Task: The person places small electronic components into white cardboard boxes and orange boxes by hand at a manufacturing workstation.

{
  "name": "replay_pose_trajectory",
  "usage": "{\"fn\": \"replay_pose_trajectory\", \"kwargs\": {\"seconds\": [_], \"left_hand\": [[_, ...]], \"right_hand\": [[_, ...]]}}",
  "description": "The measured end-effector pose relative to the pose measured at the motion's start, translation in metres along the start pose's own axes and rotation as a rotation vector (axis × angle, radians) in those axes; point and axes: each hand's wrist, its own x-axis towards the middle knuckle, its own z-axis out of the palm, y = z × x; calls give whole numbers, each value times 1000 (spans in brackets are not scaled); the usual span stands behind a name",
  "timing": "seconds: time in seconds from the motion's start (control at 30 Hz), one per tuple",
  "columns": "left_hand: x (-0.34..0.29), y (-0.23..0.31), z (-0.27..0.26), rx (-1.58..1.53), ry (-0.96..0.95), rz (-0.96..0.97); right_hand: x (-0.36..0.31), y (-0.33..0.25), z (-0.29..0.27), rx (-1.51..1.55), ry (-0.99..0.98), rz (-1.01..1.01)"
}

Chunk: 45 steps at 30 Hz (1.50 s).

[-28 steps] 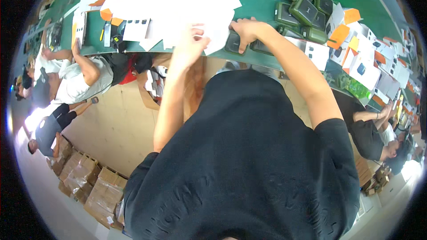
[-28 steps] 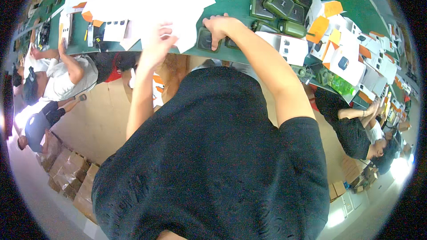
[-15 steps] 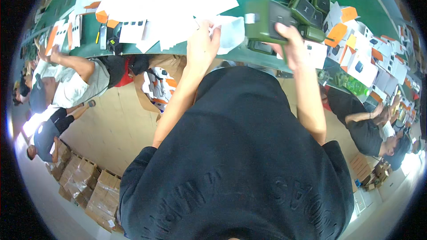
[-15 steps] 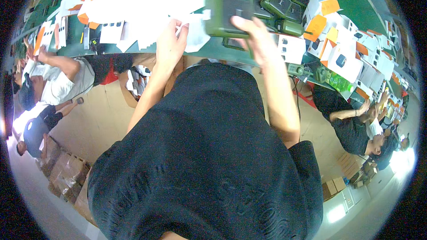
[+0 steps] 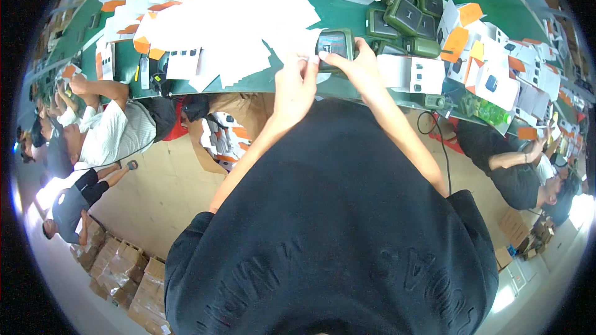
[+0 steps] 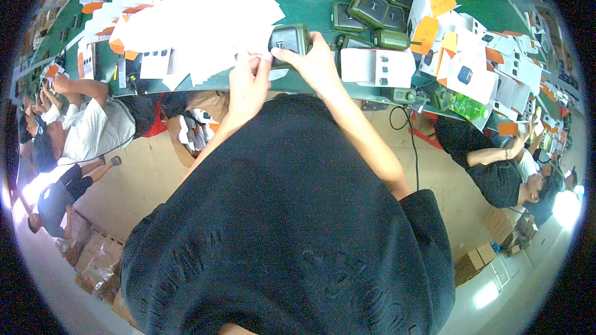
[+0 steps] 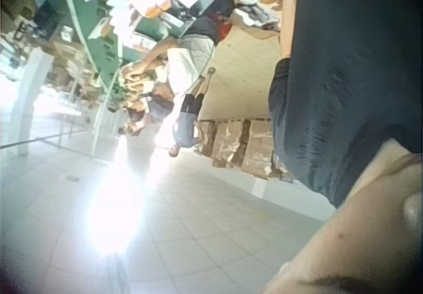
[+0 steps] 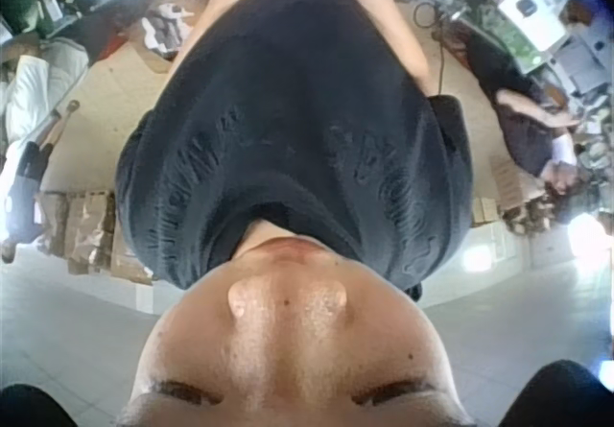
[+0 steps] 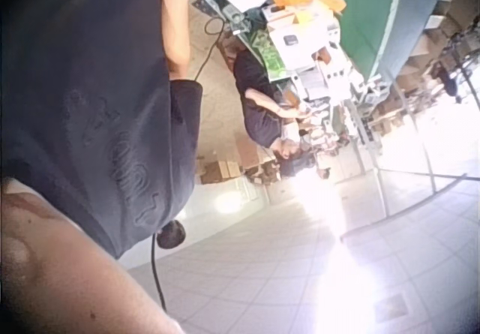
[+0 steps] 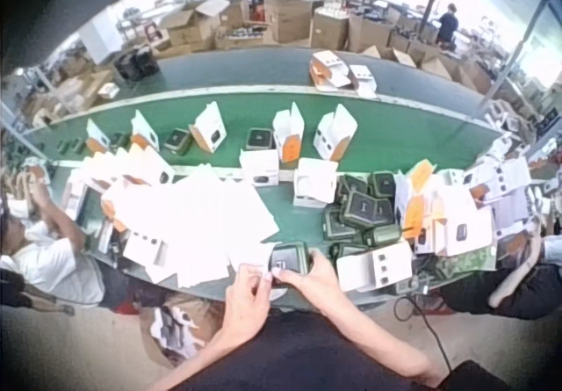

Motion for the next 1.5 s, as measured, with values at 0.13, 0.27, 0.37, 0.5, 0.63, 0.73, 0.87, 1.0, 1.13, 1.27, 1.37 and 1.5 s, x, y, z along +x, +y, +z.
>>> {"fn": "replay_pose_trajectory", "kwargs": {"seconds": [0.13, 0.27, 0.37, 0.5, 0.63, 0.73, 0.87, 1.0, 1.13, 1.27, 1.37, 1.5], "left_hand": [[1, 2, 17, 34, -2, 86], [22, -2, 17, -144, 133, -24], [30, -3, 20, -366, 187, -220], [47, -24, 17, -232, 192, -197], [48, -4, -14, 8, 109, -93], [40, 27, -17, 12, 45, -88], [38, 51, 5, 30, -35, 59], [38, 58, 26, -241, -346, -87], [57, 80, 39, -80, -210, 85], [81, 89, 53, -206, -317, -73], [88, 99, 66, -295, -327, -153], [105, 106, 65, -82, -267, -125]], "right_hand": [[5, 16, 20, 136, 142, -207], [2, 3, 21, 352, 142, -200], [8, 5, 14, 498, 114, -167], [22, 16, 9, 308, 32, -120], [21, 9, -17, 352, 94, -195], [11, 5, -35, 392, 50, -159], [-5, 26, -55, 123, -288, -234], [-31, 21, -39, 21, -279, -198], [-29, 3, -67, 216, -134, -254], [-11, -6, -103, 314, 9, -83], [6, -4, -109, -58, -2, -112], [27, 23, -121, 564, -47, -185]]}}
